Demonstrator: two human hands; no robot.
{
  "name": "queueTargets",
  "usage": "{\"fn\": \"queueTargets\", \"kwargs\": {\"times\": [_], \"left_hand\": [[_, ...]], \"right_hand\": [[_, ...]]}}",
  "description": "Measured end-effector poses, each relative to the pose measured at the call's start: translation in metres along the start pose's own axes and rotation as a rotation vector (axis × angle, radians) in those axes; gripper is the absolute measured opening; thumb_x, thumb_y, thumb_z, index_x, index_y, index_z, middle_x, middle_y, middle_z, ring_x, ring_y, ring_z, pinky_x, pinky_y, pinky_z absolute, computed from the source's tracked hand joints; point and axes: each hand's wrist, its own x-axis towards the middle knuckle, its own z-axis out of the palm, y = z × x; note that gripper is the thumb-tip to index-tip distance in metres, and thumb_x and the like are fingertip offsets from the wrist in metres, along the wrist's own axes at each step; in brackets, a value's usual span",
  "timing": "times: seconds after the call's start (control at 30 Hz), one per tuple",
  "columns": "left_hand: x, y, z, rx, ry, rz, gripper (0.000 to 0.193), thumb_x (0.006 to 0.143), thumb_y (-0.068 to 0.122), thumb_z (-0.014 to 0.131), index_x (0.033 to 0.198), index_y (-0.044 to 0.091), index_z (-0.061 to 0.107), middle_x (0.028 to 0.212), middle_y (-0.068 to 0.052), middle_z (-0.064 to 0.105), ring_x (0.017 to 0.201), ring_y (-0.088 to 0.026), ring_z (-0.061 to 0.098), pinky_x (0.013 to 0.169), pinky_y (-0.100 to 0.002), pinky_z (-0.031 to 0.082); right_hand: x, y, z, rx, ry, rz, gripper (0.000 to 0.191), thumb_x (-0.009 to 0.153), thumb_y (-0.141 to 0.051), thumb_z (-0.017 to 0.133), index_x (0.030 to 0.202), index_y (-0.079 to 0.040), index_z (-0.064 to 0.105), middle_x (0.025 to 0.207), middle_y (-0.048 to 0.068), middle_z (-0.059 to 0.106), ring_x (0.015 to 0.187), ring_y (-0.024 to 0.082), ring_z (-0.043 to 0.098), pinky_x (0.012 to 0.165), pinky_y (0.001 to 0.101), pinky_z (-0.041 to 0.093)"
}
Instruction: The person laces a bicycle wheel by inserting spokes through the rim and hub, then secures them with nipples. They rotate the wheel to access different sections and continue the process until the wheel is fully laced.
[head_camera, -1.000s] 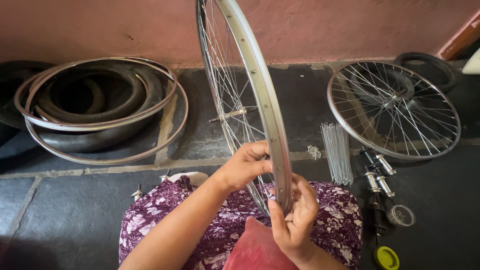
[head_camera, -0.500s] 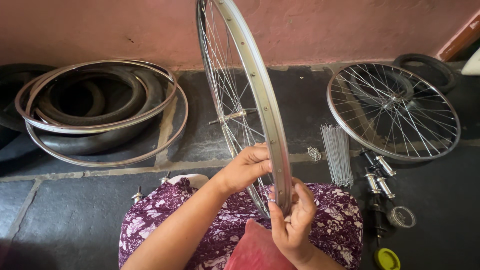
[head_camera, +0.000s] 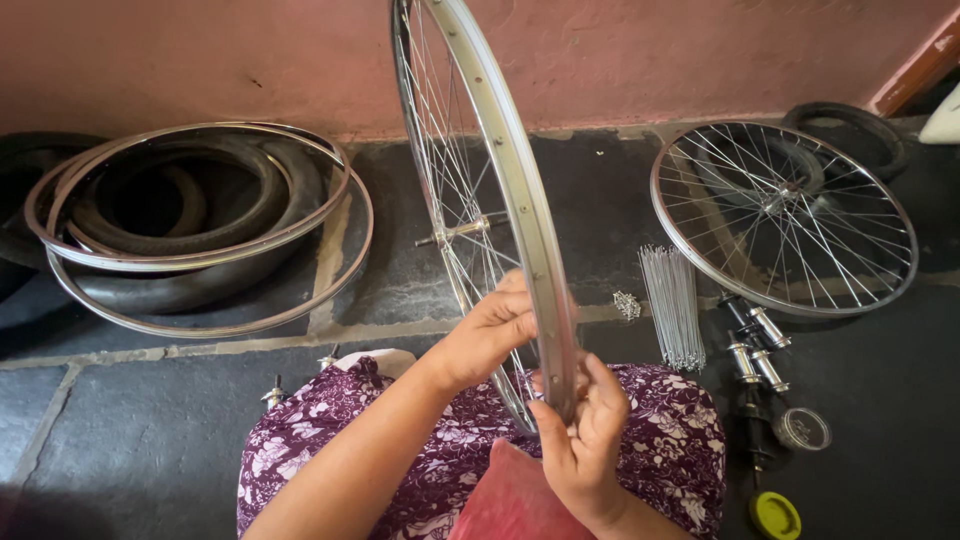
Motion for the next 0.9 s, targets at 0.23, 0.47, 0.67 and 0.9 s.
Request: {"fn": "queueTargets", "kwargs": {"times": [0.23,0.47,0.67,0.9], "left_hand": [[-0.019,0.057,0.004,-0.154,0.469,-0.153,0.054,0.104,0.041,0.051,0.143,0.004,0.057,0.136,-0.009,0.061,0.128,-0.019,0.055,0.113,-0.038,0.04],[-0.045,0.086,-0.06,0.11,0.605,-0.37,0.041,0.075,-0.01,0.056,0.114,0.003,0.054,0.117,-0.016,0.074,0.126,-0.026,0.064,0.108,-0.042,0.048],[-0.045,0.088,-0.14,-0.042,0.441,-0.37,0.033,0.067,-0.012,0.056,0.095,0.004,0.051,0.114,-0.022,0.073,0.133,-0.035,0.062,0.121,-0.046,0.041],[-0.02,0.09,-0.169,-0.081,0.353,-0.437,0.036,0.063,-0.009,0.059,0.096,0.006,0.058,0.104,-0.018,0.07,0.123,-0.034,0.065,0.118,-0.049,0.042]], "right_hand": [[0.028,-0.022,0.024,-0.168,-0.262,-0.027,0.08,0.094,-0.004,0.067,0.158,-0.001,0.019,0.151,0.027,0.044,0.139,0.036,0.049,0.115,0.0436,0.041],[0.04,0.02,0.037,-0.326,-0.478,-0.156,0.043,0.094,-0.012,0.072,0.136,-0.011,0.062,0.155,0.016,0.047,0.148,0.041,0.04,0.123,0.0536,0.032],[0.093,0.161,0.035,-0.665,-0.395,-0.051,0.039,0.078,-0.004,0.071,0.116,-0.013,0.071,0.15,0.02,0.047,0.136,0.044,0.041,0.113,0.054,0.033],[0.092,0.269,0.065,-0.623,-0.43,0.084,0.051,0.076,0.007,0.064,0.125,-0.006,0.067,0.145,0.018,0.052,0.131,0.04,0.047,0.112,0.0469,0.037]]}}
